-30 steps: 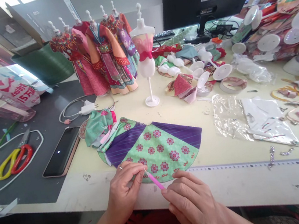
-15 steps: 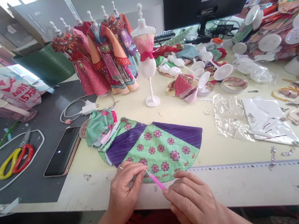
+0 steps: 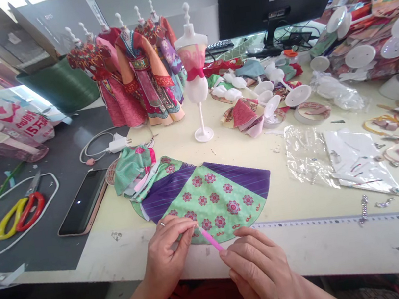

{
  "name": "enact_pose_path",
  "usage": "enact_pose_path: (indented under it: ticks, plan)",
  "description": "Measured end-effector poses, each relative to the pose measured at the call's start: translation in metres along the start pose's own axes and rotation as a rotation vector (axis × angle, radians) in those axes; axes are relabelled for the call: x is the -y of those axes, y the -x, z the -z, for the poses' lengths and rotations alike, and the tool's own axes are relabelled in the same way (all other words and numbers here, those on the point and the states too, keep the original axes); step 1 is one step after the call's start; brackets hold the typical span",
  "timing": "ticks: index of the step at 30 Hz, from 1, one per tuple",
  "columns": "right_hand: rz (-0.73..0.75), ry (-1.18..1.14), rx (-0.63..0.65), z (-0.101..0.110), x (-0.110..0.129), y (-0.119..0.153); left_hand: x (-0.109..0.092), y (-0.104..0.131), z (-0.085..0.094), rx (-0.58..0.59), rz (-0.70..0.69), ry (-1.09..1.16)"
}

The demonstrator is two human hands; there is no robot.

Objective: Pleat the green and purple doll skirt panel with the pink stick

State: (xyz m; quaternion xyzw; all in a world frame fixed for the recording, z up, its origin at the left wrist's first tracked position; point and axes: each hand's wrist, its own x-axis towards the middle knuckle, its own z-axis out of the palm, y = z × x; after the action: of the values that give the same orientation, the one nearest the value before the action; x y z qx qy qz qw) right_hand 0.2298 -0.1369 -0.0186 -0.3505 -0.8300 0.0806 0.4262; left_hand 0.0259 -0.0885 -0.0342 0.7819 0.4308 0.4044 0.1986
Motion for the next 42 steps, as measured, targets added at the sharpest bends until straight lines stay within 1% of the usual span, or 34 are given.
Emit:
enact_pose_path:
  ticks: [8,13,24,29,34,40,42]
  plan:
    - [-0.005,0.006,0.017,-0.0001,0.0006,-0.0005,0.0011,0.0018,-0.0009,-0.008,-0.006,0.006]
    - [0.003,0.002,0.029,0.0005,0.0007,0.0009,0.0017,0.0027,-0.0012,0.007,0.004,0.014]
    - [0.007,0.001,0.023,0.0006,0.0020,-0.0004,0.0000,0.0012,-0.0010,0.006,0.004,-0.012]
    - [-0.005,-0.011,0.007,0.0002,0.0005,0.0028,0.0005,0.0014,-0.0015,0.005,0.006,0.011]
    - [0.003,-0.023,0.020,-0.0011,-0.0004,0.0063,0.0011,0.0026,-0.0016,-0.008,-0.001,0.015]
    - [-0.001,-0.030,-0.007,0.0004,0.0011,0.0023,0.0019,0.0013,-0.0010,-0.014,-0.003,0.006]
    - [-0.034,-0.051,-0.019,0.0002,0.0007,0.0023,0.0021,0.0018,0.0013,-0.013,-0.007,-0.007]
